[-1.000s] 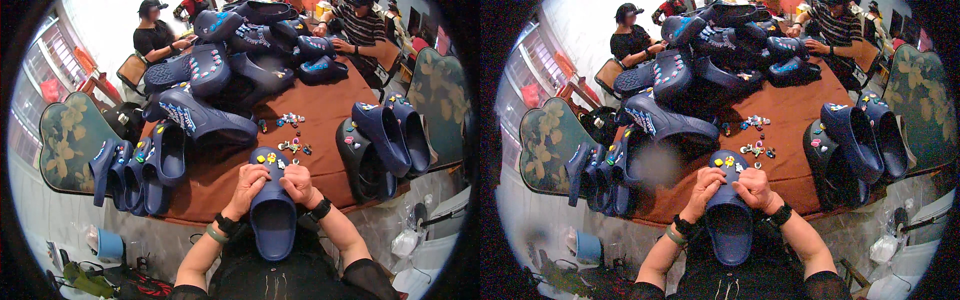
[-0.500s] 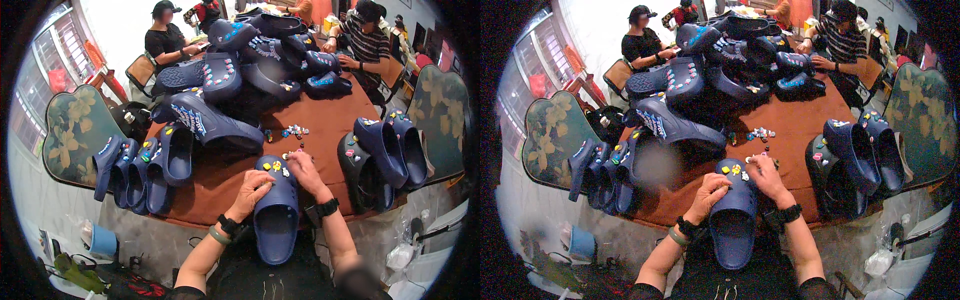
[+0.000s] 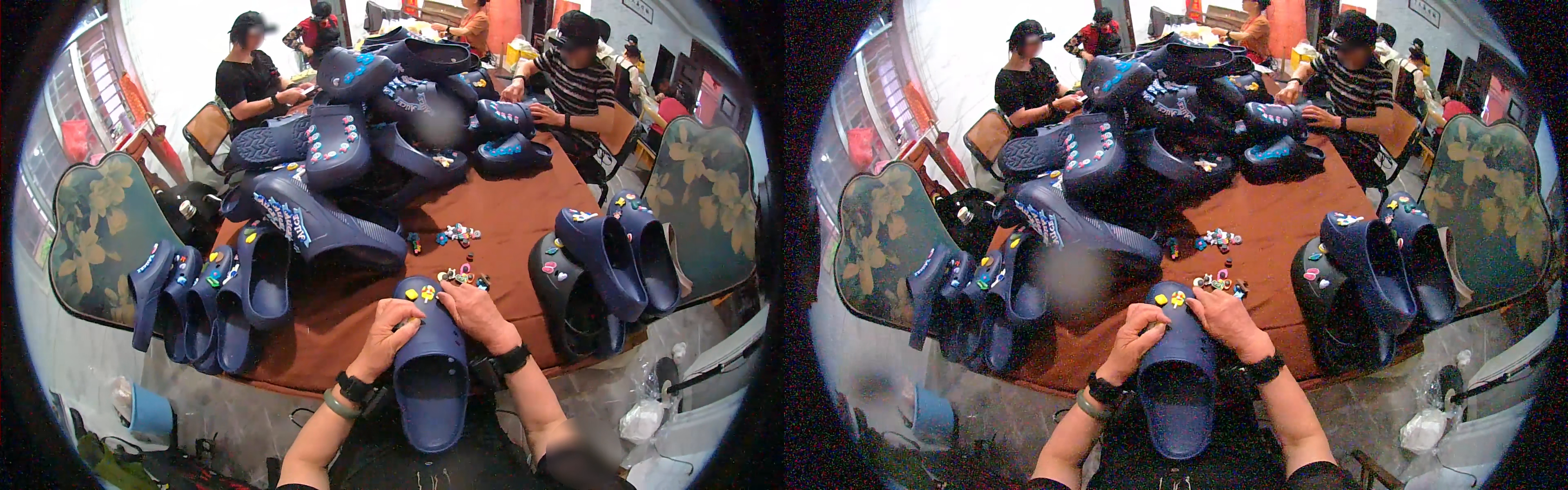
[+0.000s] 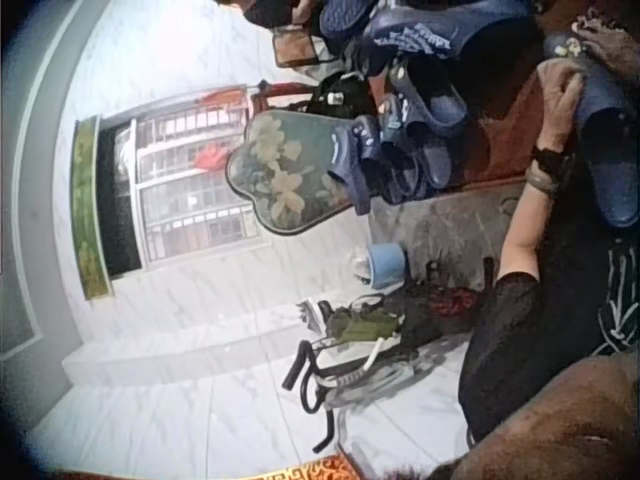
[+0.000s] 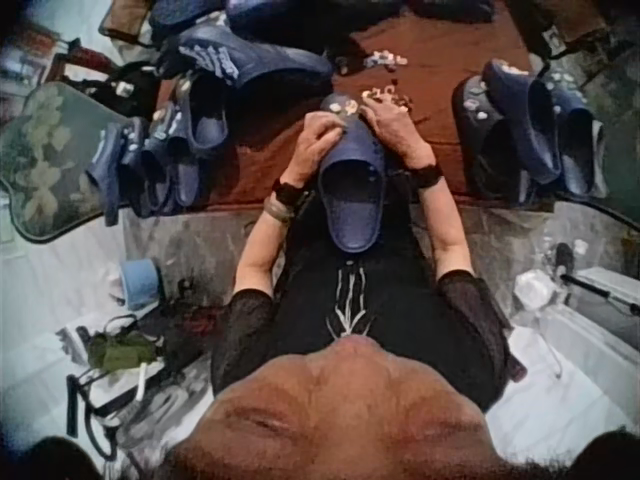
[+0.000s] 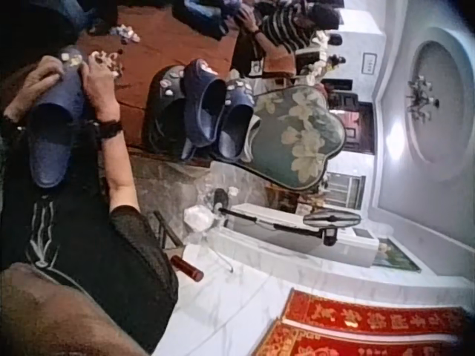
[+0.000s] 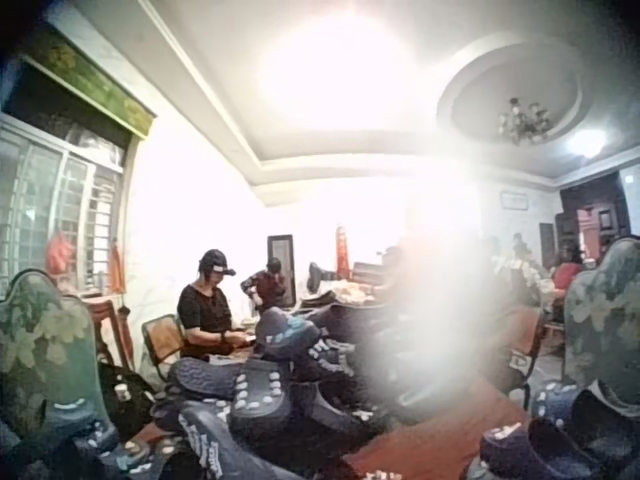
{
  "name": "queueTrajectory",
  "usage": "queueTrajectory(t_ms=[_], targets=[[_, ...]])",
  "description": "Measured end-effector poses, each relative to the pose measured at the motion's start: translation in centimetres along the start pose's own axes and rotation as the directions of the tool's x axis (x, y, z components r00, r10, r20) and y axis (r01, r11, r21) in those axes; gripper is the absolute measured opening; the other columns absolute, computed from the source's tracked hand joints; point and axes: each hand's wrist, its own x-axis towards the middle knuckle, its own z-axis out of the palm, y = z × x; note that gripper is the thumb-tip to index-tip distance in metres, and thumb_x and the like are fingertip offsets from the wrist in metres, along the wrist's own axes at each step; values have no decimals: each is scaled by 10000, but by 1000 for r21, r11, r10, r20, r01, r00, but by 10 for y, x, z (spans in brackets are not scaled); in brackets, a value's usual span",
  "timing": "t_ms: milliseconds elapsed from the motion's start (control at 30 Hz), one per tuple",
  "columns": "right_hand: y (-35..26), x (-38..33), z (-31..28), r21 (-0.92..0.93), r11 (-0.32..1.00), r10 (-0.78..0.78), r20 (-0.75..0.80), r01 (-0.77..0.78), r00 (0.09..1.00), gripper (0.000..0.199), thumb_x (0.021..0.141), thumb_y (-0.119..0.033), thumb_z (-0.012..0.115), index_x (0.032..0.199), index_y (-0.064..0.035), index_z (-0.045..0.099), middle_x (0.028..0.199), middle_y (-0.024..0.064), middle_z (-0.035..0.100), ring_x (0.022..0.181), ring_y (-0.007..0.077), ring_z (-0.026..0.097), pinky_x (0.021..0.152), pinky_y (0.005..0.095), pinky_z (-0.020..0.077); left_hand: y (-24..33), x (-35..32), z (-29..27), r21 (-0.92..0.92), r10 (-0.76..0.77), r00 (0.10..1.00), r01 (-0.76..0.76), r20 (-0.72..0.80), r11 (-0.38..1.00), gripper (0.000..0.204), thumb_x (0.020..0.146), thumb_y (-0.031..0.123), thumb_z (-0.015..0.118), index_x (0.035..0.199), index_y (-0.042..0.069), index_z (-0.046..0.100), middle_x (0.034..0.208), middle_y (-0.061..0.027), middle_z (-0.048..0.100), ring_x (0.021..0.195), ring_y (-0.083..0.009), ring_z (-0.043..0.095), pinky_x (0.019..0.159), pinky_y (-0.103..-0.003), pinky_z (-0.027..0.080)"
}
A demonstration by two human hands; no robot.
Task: The person decorates blue Crocs by inserting small plastic charms into the holes on the upper surface. They pick up individual charms from a pile on the table and press them into place, working on one shoe at a time. The person occasionally rotates the shoe to access different holes and continues adding charms throughout the clip.
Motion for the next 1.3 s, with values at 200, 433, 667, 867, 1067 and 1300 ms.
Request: queueTrajectory(t_ms=[200,433,667,867,1067,1300], targets=[[0,-5,-7,212,966,123,119,-146,985,544,932,-378,581,1282,32,504,1085,238,620,1046,374,576,933,438,455,2,-1,-1,1,2,1000,-2,5,1000,139,879,156,629,996,89,661,1074,-37,597,1091,-233,464,1013,-370,338],[-1,16,-10,329,892,195,340,-310,920,521,933,-400,561,1274,-7,525,1150,244,593,1124,386,500,960,465,402,5,0,-1,6,-29,1000,29,-7,1000,115,877,144,628,975,90,653,1042,-29,593,1083,-222,464,1004,-357,341],[10,4,7,135,990,-35,-59,43,998,259,990,-204,454,1130,-31,586,879,179,645,809,358,632,701,437,509,3,-2,1,7,4,1000,-4,-19,1000,104,882,134,620,969,86,650,1037,-30,589,1080,-223,466,999,-352,344],[13,-1,15,303,919,286,-78,-250,955,192,967,-158,518,987,-20,651,902,176,665,831,356,638,737,412,517,2,-1,0,8,10,1000,-10,-9,1000,113,880,136,620,974,76,639,1032,-46,582,1073,-228,469,999,-352,343],[12,3,7,267,917,328,-76,-298,942,165,885,-129,651,1023,-40,672,1003,120,660,1035,298,583,953,386,436,5,-3,0,-13,-6,1000,6,-2,1000,108,880,148,627,961,77,635,1030,-46,581,1061,-230,471,992,-353,347],[-3,26,-7,422,893,-133,-84,156,988,164,857,-86,666,1003,-11,658,1100,127,627,1036,308,570,946,391,446,16,7,-8,214,81,989,-106,120,971,117,881,191,648,925,87,614,970,-48,544,988,-224,467,940,-337,365]])
